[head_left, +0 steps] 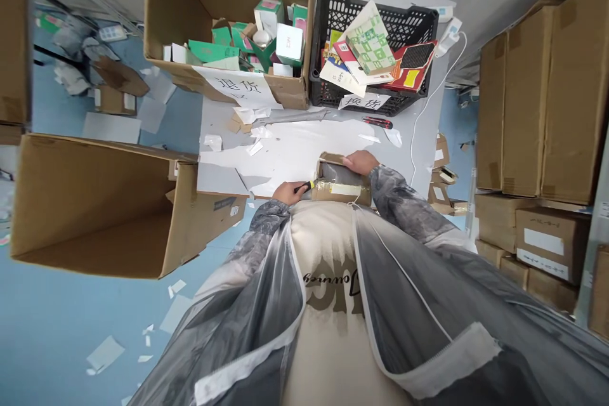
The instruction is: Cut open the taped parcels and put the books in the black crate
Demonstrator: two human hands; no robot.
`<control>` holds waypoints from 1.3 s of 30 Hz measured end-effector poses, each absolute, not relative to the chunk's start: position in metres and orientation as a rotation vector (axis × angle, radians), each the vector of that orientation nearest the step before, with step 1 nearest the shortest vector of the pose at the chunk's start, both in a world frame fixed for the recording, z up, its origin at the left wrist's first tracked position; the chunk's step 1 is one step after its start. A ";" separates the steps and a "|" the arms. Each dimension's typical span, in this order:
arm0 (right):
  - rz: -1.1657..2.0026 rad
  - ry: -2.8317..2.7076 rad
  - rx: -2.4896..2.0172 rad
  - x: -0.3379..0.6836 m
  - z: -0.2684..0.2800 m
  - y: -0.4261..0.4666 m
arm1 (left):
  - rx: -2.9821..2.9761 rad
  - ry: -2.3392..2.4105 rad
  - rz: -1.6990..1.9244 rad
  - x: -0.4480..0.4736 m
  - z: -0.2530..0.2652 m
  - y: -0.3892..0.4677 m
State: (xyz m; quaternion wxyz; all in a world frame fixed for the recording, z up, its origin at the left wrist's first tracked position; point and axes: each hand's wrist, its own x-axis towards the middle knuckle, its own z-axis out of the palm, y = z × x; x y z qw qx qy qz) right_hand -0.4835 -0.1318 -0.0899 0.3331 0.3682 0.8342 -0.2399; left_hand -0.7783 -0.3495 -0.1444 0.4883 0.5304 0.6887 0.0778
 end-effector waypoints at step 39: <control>-0.416 2.249 1.404 -0.503 -0.123 -0.303 | 1.426 1.435 0.340 -0.803 -0.190 -0.341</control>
